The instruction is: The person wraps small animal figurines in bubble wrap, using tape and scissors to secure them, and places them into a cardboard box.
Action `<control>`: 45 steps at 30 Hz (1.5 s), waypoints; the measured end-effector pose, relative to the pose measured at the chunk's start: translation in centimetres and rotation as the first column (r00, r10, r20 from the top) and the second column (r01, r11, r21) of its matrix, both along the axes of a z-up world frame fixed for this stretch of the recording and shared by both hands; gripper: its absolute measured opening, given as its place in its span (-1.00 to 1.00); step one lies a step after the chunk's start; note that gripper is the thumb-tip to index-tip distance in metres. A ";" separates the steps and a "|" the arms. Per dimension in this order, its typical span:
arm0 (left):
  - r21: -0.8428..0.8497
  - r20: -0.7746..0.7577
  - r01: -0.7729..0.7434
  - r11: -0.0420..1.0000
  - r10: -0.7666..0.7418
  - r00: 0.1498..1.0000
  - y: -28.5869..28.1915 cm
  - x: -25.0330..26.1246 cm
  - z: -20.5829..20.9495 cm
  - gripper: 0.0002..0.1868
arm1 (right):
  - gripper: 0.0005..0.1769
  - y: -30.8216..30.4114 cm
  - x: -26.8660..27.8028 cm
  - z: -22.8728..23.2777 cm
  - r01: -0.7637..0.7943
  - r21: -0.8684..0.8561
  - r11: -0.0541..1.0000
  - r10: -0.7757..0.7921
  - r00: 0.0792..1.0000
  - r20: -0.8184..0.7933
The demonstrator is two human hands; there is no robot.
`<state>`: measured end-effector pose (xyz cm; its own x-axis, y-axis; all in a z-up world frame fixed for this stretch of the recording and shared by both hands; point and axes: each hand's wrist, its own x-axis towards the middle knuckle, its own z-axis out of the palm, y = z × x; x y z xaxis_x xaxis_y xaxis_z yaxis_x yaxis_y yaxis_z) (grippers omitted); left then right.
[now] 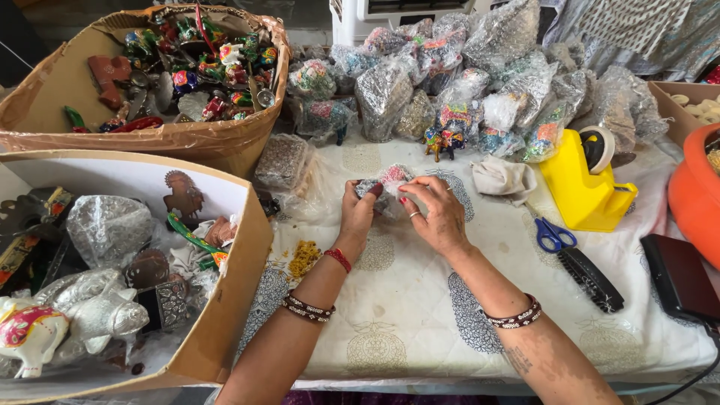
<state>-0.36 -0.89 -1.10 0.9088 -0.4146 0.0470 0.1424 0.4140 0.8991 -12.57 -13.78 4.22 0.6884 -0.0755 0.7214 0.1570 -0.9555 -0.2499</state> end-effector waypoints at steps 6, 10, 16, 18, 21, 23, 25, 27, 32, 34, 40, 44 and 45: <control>-0.066 -0.036 0.012 0.998 -0.015 0.999 0.3 0.3 0.4 -0.68 | -0.81 -2.2 1.0 -1.5 0.162 0.288 0.944 -0.157 0.987 -0.042; -0.083 -0.023 0.004 0.997 -0.006 1.000 0.4 -0.2 1.1 -0.68 | -0.66 -3.2 2.1 -3.4 0.286 0.418 0.862 -0.156 0.935 -0.318; -0.107 0.039 0.059 0.992 -0.055 0.998 0.3 -0.3 1.1 -0.67 | -0.46 -3.3 2.2 -3.1 0.140 0.784 0.604 0.213 0.920 -0.329; -0.096 0.073 0.090 0.991 -0.083 0.994 0.6 -0.8 1.9 -0.59 | -0.45 -3.4 2.3 -3.0 0.070 0.882 0.467 0.298 0.926 -0.231; -0.122 0.101 0.129 0.984 -0.117 0.988 0.8 -1.5 2.9 -0.51 | -0.44 -3.3 2.2 -2.7 0.033 0.909 0.416 0.299 0.939 -0.171; -0.098 0.102 0.130 0.987 -0.120 0.988 1.0 -1.6 3.0 -0.50 | -0.45 -3.3 2.3 -2.8 0.027 0.907 0.420 0.279 0.947 -0.157; -0.075 0.105 0.131 0.989 -0.123 0.987 1.0 -1.7 3.0 -0.49 | -0.45 -3.6 2.4 -3.0 0.018 0.905 0.425 0.257 0.956 -0.140; -0.052 0.106 0.127 0.990 -0.121 0.987 1.1 -1.6 2.9 -0.52 | -0.47 -4.0 2.5 -3.4 0.009 0.872 0.489 0.221 0.966 -0.133; -0.049 0.067 0.115 0.992 -0.112 0.991 0.9 -1.5 2.4 -0.56 | -0.52 -4.3 2.7 -4.0 0.026 0.824 0.565 0.176 0.973 -0.152; -0.039 0.043 0.109 0.993 -0.108 0.993 0.6 -1.1 1.7 -0.56 | -0.55 -4.0 2.5 -3.7 0.034 0.811 0.585 0.153 0.977 -0.151; -0.008 0.326 -0.029 1.000 0.030 0.945 0.6 -1.2 1.9 -0.53 | -0.54 -1.5 0.6 -0.3 0.112 0.410 0.905 -0.136 0.990 0.030; 0.371 0.585 -0.234 0.899 -0.030 0.811 1.6 -2.8 4.1 -0.52 | -0.39 -0.8 0.0 0.9 0.059 0.153 0.986 -0.075 0.992 0.100; 0.433 0.680 -0.336 0.836 -0.058 0.731 1.5 -2.7 3.6 -0.52 | -0.35 -0.9 0.0 0.9 0.034 0.082 0.996 -0.041 0.996 0.079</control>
